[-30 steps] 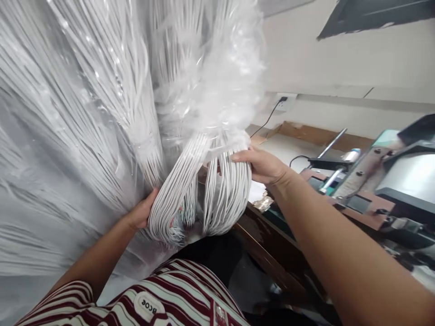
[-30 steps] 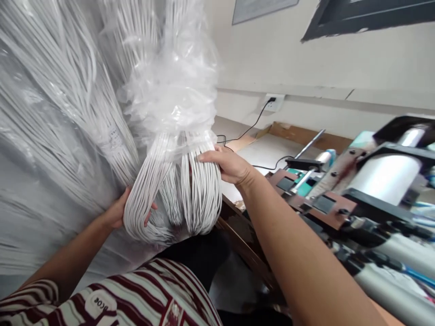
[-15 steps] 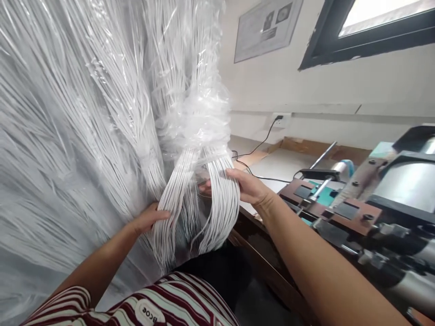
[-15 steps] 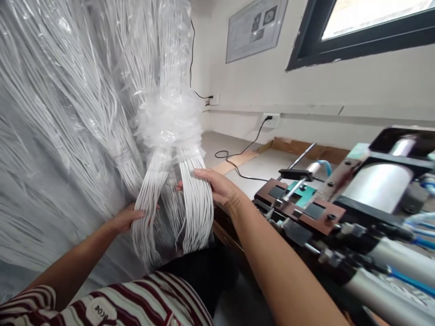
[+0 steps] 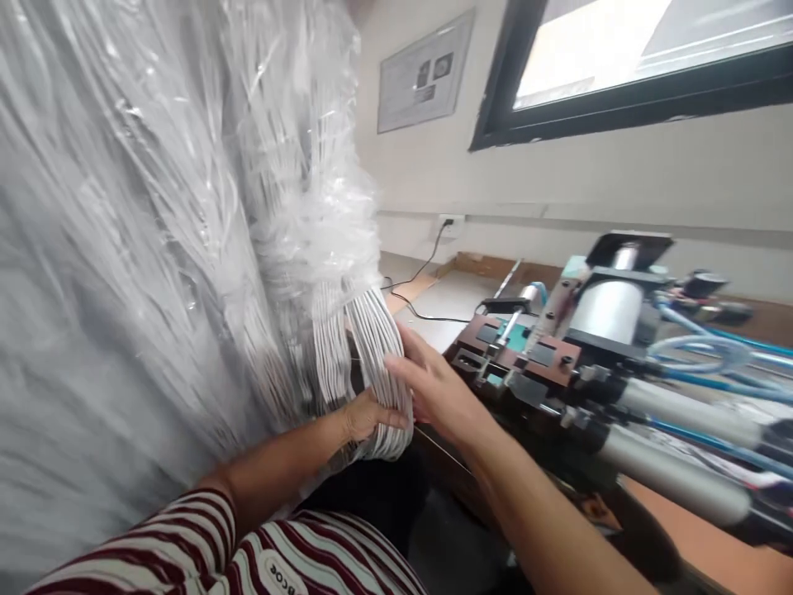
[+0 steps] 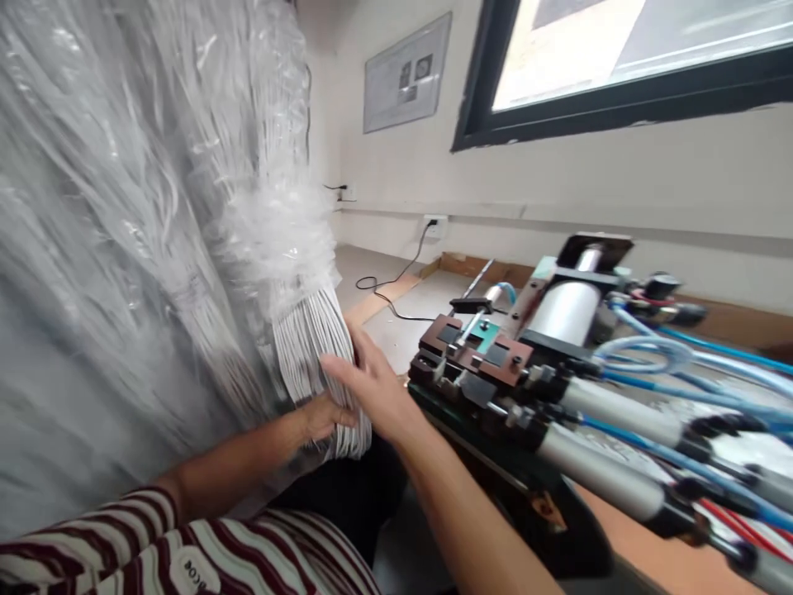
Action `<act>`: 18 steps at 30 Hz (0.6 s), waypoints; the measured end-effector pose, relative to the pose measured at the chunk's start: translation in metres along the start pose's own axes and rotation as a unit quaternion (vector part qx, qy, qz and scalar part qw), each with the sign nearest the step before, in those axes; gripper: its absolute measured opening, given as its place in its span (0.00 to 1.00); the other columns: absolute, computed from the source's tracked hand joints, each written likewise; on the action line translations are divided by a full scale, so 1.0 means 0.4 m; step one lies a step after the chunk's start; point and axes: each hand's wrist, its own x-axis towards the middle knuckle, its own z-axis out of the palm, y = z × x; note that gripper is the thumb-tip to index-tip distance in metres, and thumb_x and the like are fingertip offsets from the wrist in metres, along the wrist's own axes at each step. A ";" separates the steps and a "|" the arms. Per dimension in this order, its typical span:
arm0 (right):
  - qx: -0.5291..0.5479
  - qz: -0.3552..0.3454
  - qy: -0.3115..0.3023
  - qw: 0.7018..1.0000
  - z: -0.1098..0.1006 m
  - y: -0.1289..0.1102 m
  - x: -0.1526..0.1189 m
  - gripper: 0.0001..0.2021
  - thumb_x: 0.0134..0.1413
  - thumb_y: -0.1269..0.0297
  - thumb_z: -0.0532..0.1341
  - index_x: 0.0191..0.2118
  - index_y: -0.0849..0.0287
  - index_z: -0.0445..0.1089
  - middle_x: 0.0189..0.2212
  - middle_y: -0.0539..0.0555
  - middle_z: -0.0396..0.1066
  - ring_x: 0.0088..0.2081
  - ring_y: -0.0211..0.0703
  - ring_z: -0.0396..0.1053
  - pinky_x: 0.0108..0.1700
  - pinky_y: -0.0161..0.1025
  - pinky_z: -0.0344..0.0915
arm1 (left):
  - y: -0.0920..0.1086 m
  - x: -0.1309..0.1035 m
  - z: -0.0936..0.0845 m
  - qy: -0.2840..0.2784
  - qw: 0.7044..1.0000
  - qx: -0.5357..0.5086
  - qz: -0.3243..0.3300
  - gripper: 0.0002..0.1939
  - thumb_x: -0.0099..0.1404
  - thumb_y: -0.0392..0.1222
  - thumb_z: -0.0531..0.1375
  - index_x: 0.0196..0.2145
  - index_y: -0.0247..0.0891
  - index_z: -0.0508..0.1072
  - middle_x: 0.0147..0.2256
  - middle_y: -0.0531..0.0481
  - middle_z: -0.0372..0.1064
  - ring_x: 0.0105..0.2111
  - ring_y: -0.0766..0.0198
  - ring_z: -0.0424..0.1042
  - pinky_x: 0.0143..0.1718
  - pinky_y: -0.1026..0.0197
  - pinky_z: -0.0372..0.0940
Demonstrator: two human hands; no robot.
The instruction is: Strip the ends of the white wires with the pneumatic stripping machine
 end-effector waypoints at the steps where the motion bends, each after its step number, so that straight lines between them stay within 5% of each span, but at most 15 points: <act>1: -0.001 0.005 0.075 0.997 -0.007 0.025 -0.048 0.20 0.42 0.59 0.65 0.44 0.54 0.67 0.46 0.54 0.68 0.48 0.48 0.63 0.48 0.42 0.61 | -0.015 0.026 0.005 -0.008 1.000 -0.022 0.001 0.19 0.39 0.42 0.67 0.31 0.35 0.74 0.28 0.46 0.73 0.33 0.54 0.71 0.37 0.52 0.61; 3: 0.080 0.069 0.220 0.970 -0.016 0.094 -0.150 0.13 0.45 0.54 0.62 0.35 0.57 0.69 0.37 0.55 0.71 0.41 0.46 0.68 0.42 0.41 0.65 | -0.032 0.059 0.015 -0.027 0.998 -0.063 -0.008 0.17 0.40 0.43 0.66 0.30 0.34 0.74 0.25 0.47 0.72 0.27 0.58 0.71 0.33 0.55 0.61; 4: 0.164 0.164 0.219 0.948 -0.016 0.135 -0.196 0.16 0.47 0.49 0.59 0.32 0.59 0.68 0.31 0.57 0.72 0.34 0.46 0.70 0.36 0.42 0.67 | -0.036 0.067 0.020 -0.036 0.996 -0.083 -0.011 0.17 0.40 0.43 0.66 0.30 0.34 0.74 0.24 0.48 0.72 0.25 0.60 0.70 0.32 0.56 0.61; 6: 0.333 0.347 0.187 0.857 -0.011 0.216 -0.260 0.28 0.46 0.40 0.53 0.35 0.64 0.67 0.32 0.64 0.72 0.32 0.51 0.72 0.32 0.47 0.68 | -0.035 0.067 0.031 -0.055 0.991 -0.118 -0.014 0.18 0.39 0.44 0.66 0.30 0.34 0.73 0.23 0.50 0.71 0.24 0.63 0.69 0.30 0.59 0.60; 9: 0.470 0.327 0.241 0.784 -0.007 0.308 -0.266 0.32 0.50 0.38 0.46 0.37 0.67 0.66 0.37 0.67 0.72 0.40 0.51 0.71 0.39 0.46 0.67 | -0.024 0.024 0.048 -0.090 0.984 -0.153 -0.022 0.22 0.37 0.48 0.66 0.30 0.35 0.73 0.22 0.50 0.70 0.24 0.62 0.68 0.30 0.58 0.60; 12: 0.441 0.265 0.300 0.803 -0.018 0.354 -0.201 0.24 0.52 0.43 0.48 0.35 0.60 0.67 0.32 0.60 0.74 0.39 0.51 0.71 0.38 0.47 0.67 | -0.004 -0.057 0.052 -0.126 0.974 -0.190 -0.007 0.23 0.36 0.55 0.66 0.27 0.35 0.73 0.18 0.51 0.68 0.22 0.62 0.67 0.31 0.56 0.60; 15: 0.394 0.263 0.279 0.835 -0.018 0.365 -0.136 0.20 0.47 0.44 0.53 0.29 0.57 0.68 0.27 0.57 0.74 0.35 0.53 0.72 0.34 0.49 0.68 | 0.026 -0.140 0.031 -0.090 0.966 -0.244 0.007 0.40 0.37 0.73 0.54 0.36 0.36 0.73 0.18 0.51 0.68 0.21 0.61 0.67 0.30 0.55 0.60; 18: 0.375 0.282 0.247 0.848 0.006 0.349 -0.103 0.11 0.46 0.56 0.59 0.27 0.59 0.68 0.22 0.54 0.72 0.29 0.47 0.72 0.34 0.43 0.69 | 0.049 -0.194 -0.018 -0.054 0.953 -0.298 -0.027 0.43 0.45 0.75 0.42 0.38 0.35 0.74 0.22 0.48 0.71 0.21 0.62 0.68 0.28 0.56 0.60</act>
